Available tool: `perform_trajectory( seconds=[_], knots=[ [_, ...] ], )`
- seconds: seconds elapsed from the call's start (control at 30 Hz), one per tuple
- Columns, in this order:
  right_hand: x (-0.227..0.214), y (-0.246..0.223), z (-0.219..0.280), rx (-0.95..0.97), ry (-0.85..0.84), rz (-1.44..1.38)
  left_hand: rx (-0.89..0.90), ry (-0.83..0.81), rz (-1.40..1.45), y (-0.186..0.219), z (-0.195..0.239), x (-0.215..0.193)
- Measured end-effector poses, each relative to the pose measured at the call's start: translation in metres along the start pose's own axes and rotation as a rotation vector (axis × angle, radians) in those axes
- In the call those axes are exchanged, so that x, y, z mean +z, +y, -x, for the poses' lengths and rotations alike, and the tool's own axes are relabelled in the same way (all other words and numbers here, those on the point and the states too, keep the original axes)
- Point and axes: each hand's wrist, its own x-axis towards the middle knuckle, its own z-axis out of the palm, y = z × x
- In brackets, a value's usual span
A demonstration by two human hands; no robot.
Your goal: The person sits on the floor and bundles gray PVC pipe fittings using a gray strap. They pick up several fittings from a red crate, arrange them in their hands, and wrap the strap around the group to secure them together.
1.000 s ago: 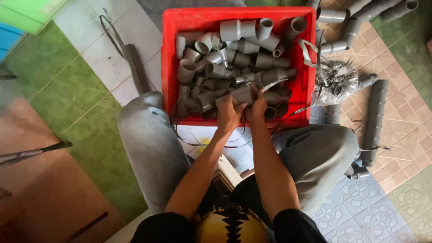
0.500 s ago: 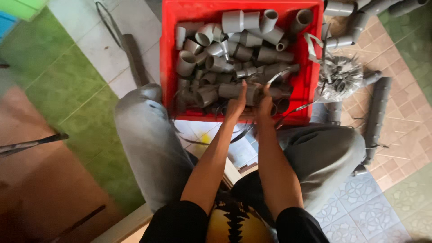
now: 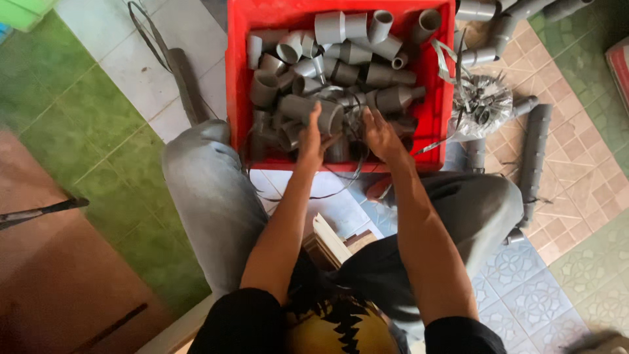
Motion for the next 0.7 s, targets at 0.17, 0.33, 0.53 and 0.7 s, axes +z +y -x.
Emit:
perform_trajectory(
  seconds=[0.17, 0.33, 0.53, 0.7],
  knots=[
    [-0.071, -0.087, -0.051, 0.512, -0.185, -0.067, -0.024, -0.105, 0.236, 0.005, -0.015, -0.02],
    [-0.081, -0.121, -0.065, 0.773, -0.054, -0.367, -0.081, -0.161, 0.327, -0.005, -0.026, -0.034],
    [-0.072, -0.135, -0.077, 0.83, 0.13, -0.553, -0.129, -0.253, 0.183, -0.02, -0.037, -0.027],
    [-0.062, -0.128, -0.082, 0.882, 0.173, -0.587, -0.139, -0.277, 0.236, -0.021, -0.038, -0.034]
  ],
)
